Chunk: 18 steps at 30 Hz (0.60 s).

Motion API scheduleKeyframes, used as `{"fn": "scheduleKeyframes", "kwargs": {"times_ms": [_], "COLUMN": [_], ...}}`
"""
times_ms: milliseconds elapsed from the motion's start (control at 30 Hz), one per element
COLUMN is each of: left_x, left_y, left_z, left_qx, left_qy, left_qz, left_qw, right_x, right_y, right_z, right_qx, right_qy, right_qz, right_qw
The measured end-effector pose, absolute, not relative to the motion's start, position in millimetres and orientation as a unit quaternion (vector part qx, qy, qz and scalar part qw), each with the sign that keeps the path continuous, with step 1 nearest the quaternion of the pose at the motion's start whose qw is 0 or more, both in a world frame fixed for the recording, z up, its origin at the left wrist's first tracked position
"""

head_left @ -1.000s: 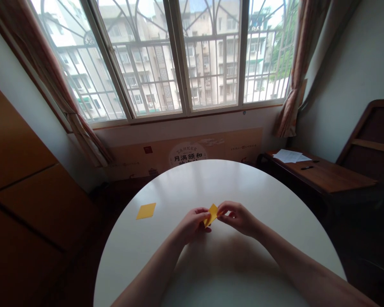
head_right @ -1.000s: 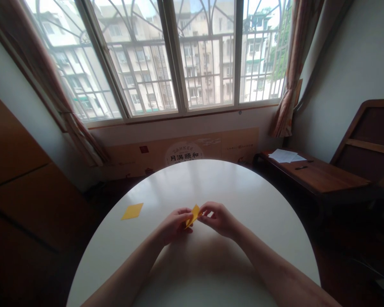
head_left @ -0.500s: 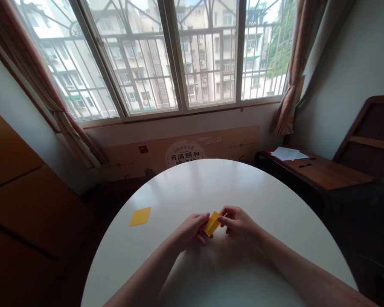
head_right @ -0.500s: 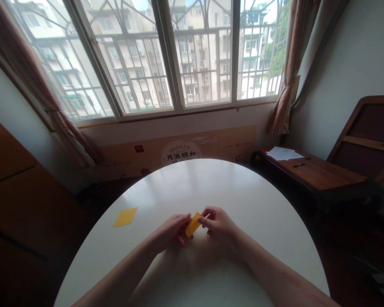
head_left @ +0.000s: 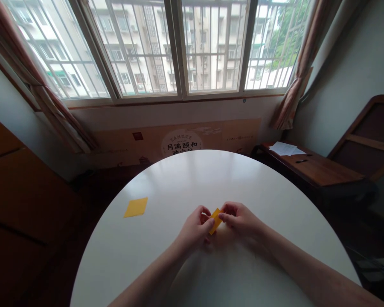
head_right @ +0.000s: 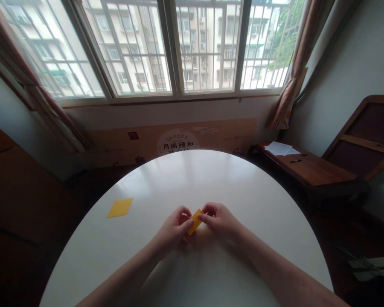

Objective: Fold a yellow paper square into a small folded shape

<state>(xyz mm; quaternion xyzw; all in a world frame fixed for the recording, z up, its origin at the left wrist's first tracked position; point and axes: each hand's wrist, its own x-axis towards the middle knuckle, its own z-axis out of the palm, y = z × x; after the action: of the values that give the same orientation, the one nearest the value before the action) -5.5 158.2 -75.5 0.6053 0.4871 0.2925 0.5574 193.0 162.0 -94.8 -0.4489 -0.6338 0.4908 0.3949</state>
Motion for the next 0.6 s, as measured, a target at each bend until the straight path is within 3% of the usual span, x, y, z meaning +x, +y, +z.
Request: {"fn": "scheduleKeyframes", "kwargs": {"times_ms": [167, 333, 600], "left_x": [-4.0, -5.9, -8.5], "left_y": [158.7, 161.7, 164.8], "left_z": [-75.8, -75.1, -73.7], "left_qx": [0.613, 0.573, 0.563], "left_qy": [0.476, 0.470, 0.440], "left_qz": [0.297, 0.365, 0.421], "left_qw": [0.555, 0.563, 0.559], "right_x": [186.6, 180.0, 171.7], "right_y": [163.5, 167.1, 160.4], "right_z": [-91.5, -84.8, -95.9], "right_qx": [-0.473, -0.498, -0.414], "right_qy": [-0.621, -0.514, -0.542], "right_qz": [0.478, 0.549, 0.588], "right_qw": [0.403, 0.432, 0.434]}}
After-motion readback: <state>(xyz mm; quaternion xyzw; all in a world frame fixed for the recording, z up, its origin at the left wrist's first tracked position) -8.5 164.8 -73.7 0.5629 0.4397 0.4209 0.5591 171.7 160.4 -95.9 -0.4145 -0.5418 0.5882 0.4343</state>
